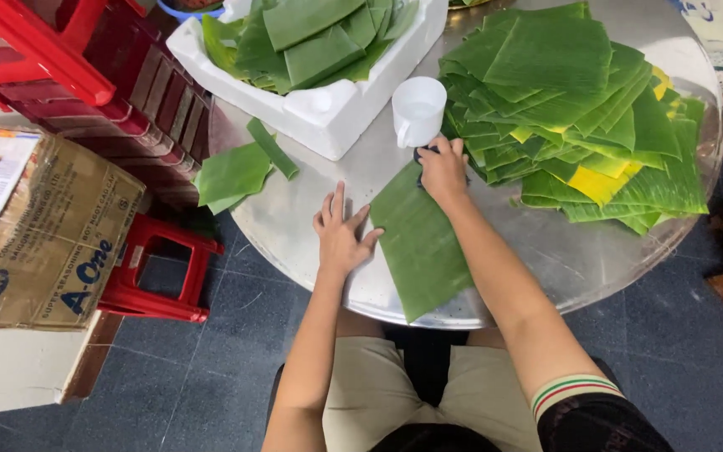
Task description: Cleaning banana leaves by wiping them individually with a cloth and stacking them on a metal table.
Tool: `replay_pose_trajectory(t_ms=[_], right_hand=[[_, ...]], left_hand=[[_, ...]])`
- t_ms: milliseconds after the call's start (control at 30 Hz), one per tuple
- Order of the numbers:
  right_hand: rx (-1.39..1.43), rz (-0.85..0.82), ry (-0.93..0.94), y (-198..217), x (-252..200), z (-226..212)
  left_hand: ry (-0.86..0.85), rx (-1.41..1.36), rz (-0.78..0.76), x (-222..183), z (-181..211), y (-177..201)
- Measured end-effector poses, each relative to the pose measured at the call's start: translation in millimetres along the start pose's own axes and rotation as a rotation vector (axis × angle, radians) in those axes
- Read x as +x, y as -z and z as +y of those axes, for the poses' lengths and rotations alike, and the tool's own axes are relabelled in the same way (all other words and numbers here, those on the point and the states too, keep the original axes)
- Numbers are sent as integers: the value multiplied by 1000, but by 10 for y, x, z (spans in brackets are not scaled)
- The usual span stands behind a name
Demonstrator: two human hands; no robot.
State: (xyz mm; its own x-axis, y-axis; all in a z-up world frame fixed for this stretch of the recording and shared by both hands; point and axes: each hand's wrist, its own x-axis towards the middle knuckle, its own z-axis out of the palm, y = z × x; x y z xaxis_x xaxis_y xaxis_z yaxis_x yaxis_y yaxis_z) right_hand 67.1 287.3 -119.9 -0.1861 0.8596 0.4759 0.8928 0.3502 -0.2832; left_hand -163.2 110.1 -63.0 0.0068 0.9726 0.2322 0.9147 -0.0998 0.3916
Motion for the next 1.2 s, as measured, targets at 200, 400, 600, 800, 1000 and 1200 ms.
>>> replay_pose_trajectory(t_ms=[200,400,600,800,1000,1200], right_hand=[[199,-40,405,168,-612,-1050],[102,31,310,119,-212,-441],[-25,94,86,55,123,-87],[153,-12,389,-6,-797,-1000],[-120,147,244,58,-42,53],[-13,10,274,232,-69,-335]], left_hand=[[4,0,30,37,-44,-32],[48,-58,38,17,-26,-41],[44,-46,51,41,-66,-115],[34,-14,59,12,-51,-92],[48,-25,52,34,-52,-101],[44,-40,63,19,-29,-54]])
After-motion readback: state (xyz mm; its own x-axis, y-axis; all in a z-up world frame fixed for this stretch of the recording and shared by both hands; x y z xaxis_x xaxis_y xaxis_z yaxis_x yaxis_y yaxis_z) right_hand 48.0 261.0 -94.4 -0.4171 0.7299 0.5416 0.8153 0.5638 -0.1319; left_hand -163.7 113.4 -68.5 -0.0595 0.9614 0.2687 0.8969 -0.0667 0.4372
